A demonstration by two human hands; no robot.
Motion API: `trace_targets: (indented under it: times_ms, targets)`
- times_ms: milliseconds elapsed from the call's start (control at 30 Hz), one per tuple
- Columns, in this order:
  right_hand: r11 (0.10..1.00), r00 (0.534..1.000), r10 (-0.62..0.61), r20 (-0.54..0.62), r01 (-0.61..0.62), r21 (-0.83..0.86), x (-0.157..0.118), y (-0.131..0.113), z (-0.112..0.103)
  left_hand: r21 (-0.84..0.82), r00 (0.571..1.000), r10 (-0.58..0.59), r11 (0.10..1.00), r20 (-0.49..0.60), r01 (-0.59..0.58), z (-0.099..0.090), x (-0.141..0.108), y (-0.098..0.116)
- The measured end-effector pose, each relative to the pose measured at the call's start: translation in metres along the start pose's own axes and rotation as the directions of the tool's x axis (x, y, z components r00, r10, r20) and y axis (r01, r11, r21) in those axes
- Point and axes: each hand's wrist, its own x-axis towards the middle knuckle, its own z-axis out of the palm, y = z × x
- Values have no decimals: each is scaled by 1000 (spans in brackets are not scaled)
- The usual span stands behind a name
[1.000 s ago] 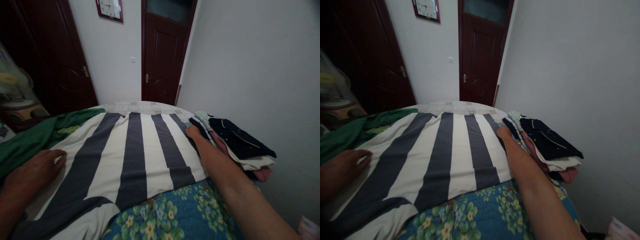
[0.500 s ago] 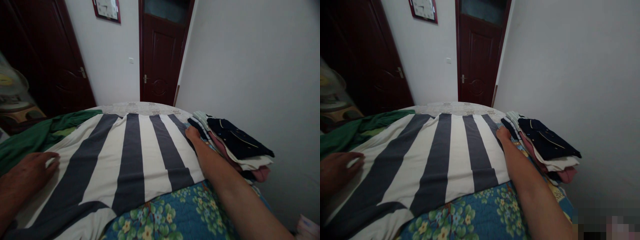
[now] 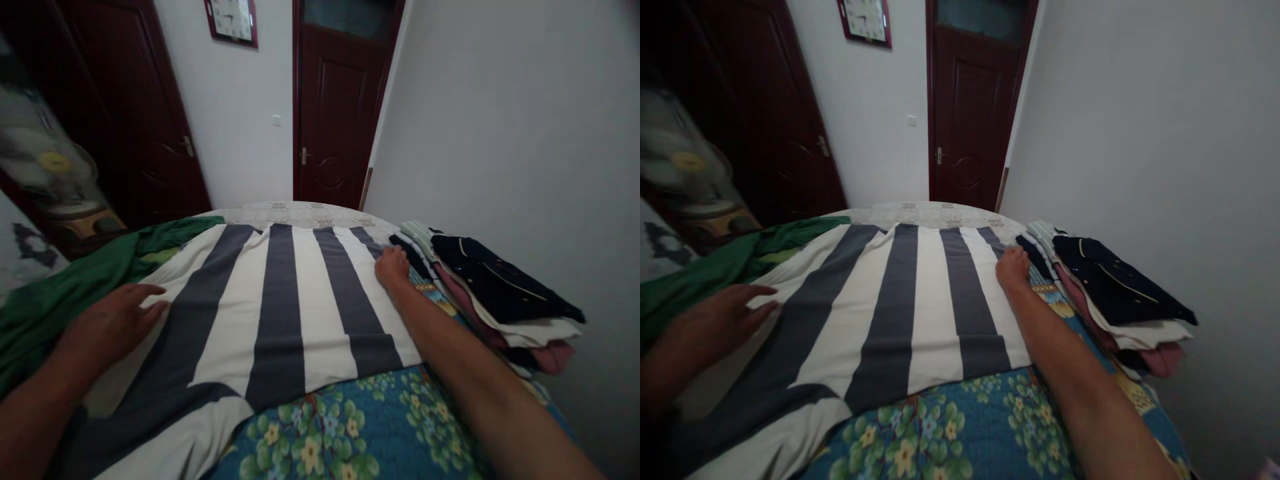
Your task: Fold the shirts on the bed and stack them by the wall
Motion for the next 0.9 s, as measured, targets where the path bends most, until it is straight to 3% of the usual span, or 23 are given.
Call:
trace_targets:
  times_ms: [67,100,133,200,267,300,400,467,600,767,900]
  targets:
    - [976,976,-217,26,217,28,-19,-25,-5,-114,992,79,991,101,-68,-13,-6,31]
    - [939,939,-340,50,336,74,-32,-41,-8,-165,984,140,979,112,-121,-17,-9,48]
    - [881,883,-464,68,452,137,-47,-58,-10,-191,973,208,964,97,-187,-17,-13,65]
    - [710,721,-688,82,646,280,-81,-94,-14,-259,929,359,909,87,-327,-12,-21,95]
    - [561,575,-813,97,726,397,-118,-129,-14,-277,885,450,871,119,-406,1,-28,118]
    - [518,526,-843,110,740,430,-135,-145,-13,-267,870,472,865,143,-425,8,-31,126]
    - [485,461,-871,169,753,444,-169,-177,-7,-191,869,456,886,190,-423,29,-36,135]
    - [522,482,-851,207,741,423,-174,-183,-3,-136,895,402,915,195,-381,39,-37,131]
    - [680,611,-733,298,650,340,-146,-163,3,-59,942,279,960,186,-273,49,-28,117]
    - [866,788,-496,365,481,138,-87,-96,12,56,969,115,990,218,-130,52,-7,113]
    - [943,888,-313,337,332,0,-55,-29,19,92,964,45,993,262,-72,51,12,110]
